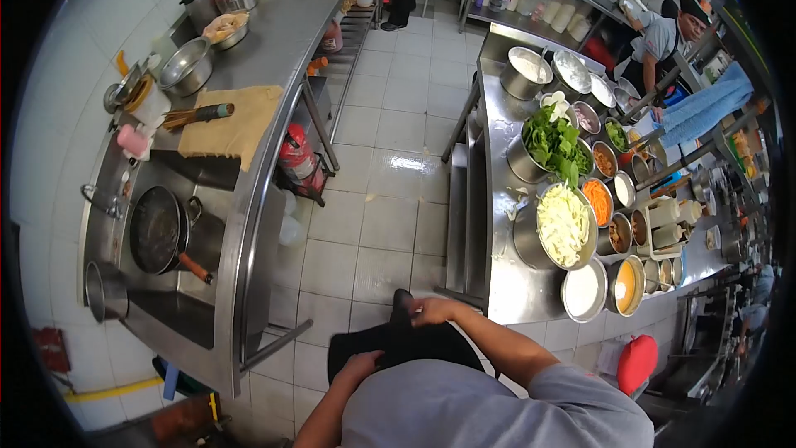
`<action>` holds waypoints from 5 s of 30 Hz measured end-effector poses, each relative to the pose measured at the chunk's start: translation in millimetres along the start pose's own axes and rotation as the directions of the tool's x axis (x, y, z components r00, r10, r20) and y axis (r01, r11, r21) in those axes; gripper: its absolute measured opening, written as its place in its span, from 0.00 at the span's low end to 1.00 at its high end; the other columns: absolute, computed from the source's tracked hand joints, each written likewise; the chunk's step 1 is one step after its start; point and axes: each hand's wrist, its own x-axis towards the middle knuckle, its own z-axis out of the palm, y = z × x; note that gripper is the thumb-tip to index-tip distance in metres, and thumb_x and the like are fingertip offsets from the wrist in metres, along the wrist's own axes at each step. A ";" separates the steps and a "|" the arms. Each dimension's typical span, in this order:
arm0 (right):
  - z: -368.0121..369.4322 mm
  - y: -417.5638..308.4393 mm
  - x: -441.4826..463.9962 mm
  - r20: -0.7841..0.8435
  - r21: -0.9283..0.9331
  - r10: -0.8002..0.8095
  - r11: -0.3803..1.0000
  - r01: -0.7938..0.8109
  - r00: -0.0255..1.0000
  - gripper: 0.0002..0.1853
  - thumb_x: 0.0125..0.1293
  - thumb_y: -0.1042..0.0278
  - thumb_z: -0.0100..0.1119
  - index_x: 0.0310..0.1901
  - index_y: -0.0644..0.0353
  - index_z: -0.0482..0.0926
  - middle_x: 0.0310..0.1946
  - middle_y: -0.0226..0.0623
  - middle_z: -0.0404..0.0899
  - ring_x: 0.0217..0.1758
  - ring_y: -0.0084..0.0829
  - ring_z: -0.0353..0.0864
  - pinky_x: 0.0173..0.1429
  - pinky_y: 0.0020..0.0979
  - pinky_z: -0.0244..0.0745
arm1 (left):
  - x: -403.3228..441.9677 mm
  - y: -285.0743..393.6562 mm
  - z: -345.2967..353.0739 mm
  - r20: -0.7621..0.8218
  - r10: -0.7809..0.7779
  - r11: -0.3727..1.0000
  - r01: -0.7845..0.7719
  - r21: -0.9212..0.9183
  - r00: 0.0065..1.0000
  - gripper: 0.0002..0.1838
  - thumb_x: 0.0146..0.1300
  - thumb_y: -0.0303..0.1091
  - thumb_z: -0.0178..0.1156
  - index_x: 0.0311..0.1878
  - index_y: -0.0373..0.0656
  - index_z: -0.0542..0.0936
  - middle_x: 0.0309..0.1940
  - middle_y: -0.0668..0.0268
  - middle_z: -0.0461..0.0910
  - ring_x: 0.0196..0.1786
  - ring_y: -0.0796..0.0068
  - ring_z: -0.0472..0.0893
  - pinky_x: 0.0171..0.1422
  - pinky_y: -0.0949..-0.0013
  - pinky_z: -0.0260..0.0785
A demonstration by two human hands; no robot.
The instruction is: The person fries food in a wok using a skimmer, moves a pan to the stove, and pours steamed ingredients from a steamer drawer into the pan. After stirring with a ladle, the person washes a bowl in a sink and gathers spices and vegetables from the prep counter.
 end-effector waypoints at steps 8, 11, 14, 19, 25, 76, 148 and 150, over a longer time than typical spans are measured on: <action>-5.6 -47.5 13.7 0.337 -0.266 0.310 0.937 -0.225 0.889 0.25 0.58 0.53 0.59 0.55 0.57 0.76 0.50 0.48 0.78 0.55 0.47 0.76 0.57 0.43 0.71 | 24.8 32.9 -104.6 0.123 0.142 0.880 -0.069 -0.469 0.982 0.26 0.57 0.31 0.58 0.62 0.48 0.70 0.46 0.52 0.79 0.51 0.57 0.78 0.56 0.61 0.69; -16.1 -47.0 -3.1 0.232 -0.042 0.154 0.988 -0.148 0.960 0.19 0.61 0.54 0.54 0.47 0.58 0.79 0.44 0.50 0.80 0.50 0.49 0.78 0.55 0.45 0.71 | 54.3 13.1 -139.1 0.303 0.225 0.915 -0.094 -0.393 0.926 0.27 0.57 0.30 0.58 0.63 0.48 0.70 0.43 0.57 0.80 0.48 0.64 0.78 0.55 0.65 0.69; -14.7 -49.5 10.3 0.334 0.044 0.246 0.960 -0.276 0.910 0.21 0.63 0.50 0.55 0.44 0.63 0.79 0.43 0.51 0.79 0.50 0.49 0.78 0.54 0.43 0.71 | 112.9 -22.3 -175.8 0.527 0.209 0.866 0.095 -0.491 0.824 0.27 0.59 0.34 0.60 0.63 0.46 0.70 0.42 0.60 0.80 0.47 0.68 0.78 0.55 0.69 0.69; -38.2 -1.0 86.8 0.086 0.348 0.294 0.886 -0.306 0.952 0.28 0.62 0.50 0.59 0.58 0.60 0.73 0.53 0.45 0.78 0.57 0.44 0.76 0.62 0.36 0.69 | 250.1 -75.9 -220.5 0.299 0.018 0.799 0.166 -0.579 0.954 0.31 0.61 0.40 0.64 0.65 0.44 0.66 0.37 0.64 0.78 0.30 0.76 0.77 0.32 0.71 0.73; -149.4 100.3 171.5 -0.778 0.255 0.288 0.957 -0.139 0.559 0.14 0.64 0.63 0.57 0.50 0.56 0.79 0.32 0.43 0.79 0.33 0.38 0.77 0.39 0.35 0.71 | 418.9 -165.8 -225.3 -0.393 0.086 0.959 -0.182 -0.215 0.916 0.21 0.58 0.35 0.62 0.55 0.44 0.76 0.32 0.62 0.80 0.30 0.70 0.77 0.40 0.66 0.71; -396.3 368.9 -97.1 -0.941 0.195 -0.224 0.246 -0.950 -0.252 0.36 0.57 0.56 0.60 0.68 0.50 0.62 0.64 0.49 0.67 0.67 0.47 0.66 0.70 0.39 0.59 | 461.4 7.8 -287.7 0.115 0.685 0.663 -0.681 0.312 0.719 0.21 0.60 0.39 0.60 0.55 0.42 0.74 0.46 0.54 0.78 0.50 0.53 0.77 0.54 0.59 0.70; -418.3 338.5 -94.6 -0.982 0.191 0.054 0.224 -0.956 -0.183 0.43 0.52 0.55 0.66 0.70 0.47 0.59 0.66 0.45 0.64 0.70 0.44 0.61 0.73 0.38 0.53 | 540.6 25.5 -341.0 0.315 0.522 0.783 -0.592 0.190 0.792 0.28 0.61 0.50 0.59 0.61 0.47 0.71 0.47 0.55 0.79 0.51 0.54 0.77 0.54 0.60 0.70; -407.0 334.1 -93.3 -0.982 0.190 0.063 0.225 -0.956 -0.180 0.43 0.51 0.55 0.66 0.70 0.47 0.59 0.66 0.45 0.64 0.70 0.44 0.61 0.73 0.38 0.53 | 543.4 24.0 -335.7 0.313 0.518 0.784 -0.588 0.197 0.796 0.27 0.61 0.49 0.59 0.61 0.47 0.71 0.47 0.55 0.78 0.51 0.54 0.78 0.54 0.60 0.70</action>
